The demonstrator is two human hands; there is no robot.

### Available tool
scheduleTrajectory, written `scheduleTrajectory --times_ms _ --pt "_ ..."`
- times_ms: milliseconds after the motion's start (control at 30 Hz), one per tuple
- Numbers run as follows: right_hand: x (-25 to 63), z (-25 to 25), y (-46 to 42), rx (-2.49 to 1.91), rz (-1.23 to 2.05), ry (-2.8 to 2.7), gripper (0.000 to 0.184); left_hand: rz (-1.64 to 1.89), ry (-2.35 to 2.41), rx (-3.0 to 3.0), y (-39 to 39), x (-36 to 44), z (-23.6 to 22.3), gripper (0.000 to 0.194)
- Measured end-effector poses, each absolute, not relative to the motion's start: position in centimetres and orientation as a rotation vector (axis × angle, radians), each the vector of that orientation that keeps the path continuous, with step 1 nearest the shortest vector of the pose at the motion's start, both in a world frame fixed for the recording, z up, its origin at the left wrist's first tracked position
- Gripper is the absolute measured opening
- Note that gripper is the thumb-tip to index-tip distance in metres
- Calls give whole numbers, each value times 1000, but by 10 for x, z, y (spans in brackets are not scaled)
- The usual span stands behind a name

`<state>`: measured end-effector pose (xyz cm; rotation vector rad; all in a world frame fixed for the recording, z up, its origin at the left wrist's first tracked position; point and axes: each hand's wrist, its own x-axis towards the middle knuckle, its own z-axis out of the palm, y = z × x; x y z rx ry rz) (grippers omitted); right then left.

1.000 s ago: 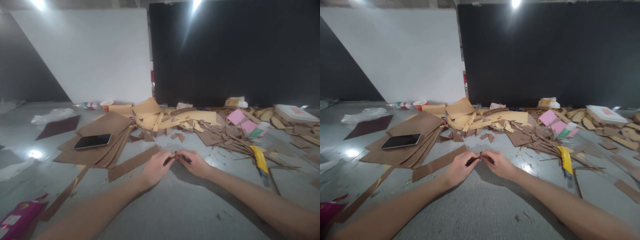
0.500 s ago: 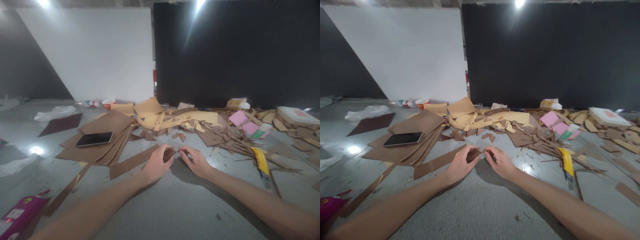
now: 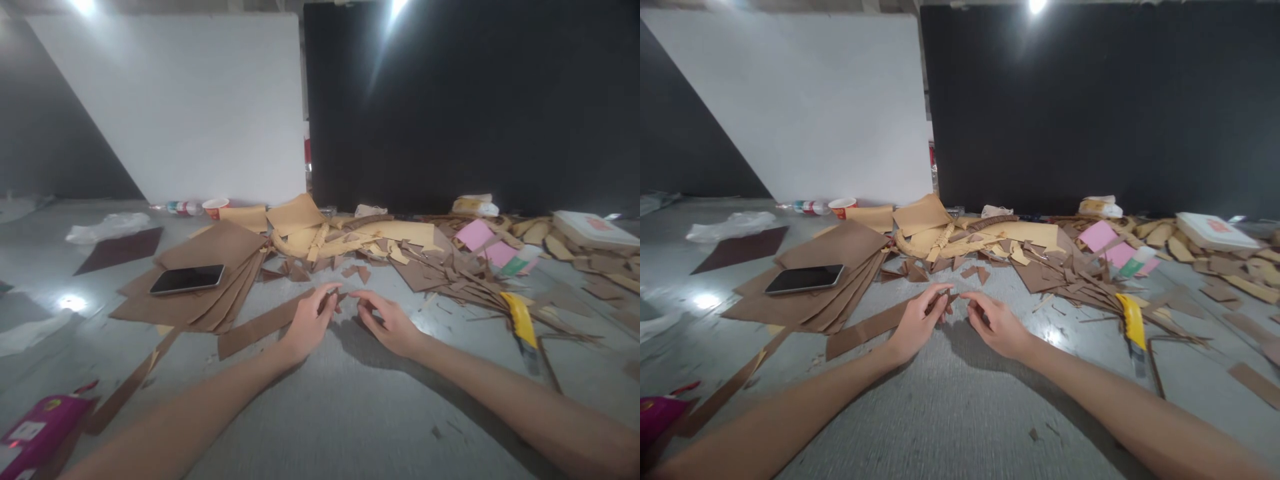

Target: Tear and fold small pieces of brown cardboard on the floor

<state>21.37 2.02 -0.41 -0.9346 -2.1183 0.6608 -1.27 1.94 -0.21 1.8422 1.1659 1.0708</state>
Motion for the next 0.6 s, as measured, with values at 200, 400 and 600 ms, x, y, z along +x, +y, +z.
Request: scheduleTrajectory --times_ms 200,400,600 --pt "214 -5 21 -895 654 -2144 31 1049 1167 1866 18 -13 1 39" --pt "214 -6 19 -893 787 -2121 27 1009 1175 1927 17 -12 2 34" --pt "213 -6 20 -906 832 -2092 25 920 1150 2035 10 -12 3 31"
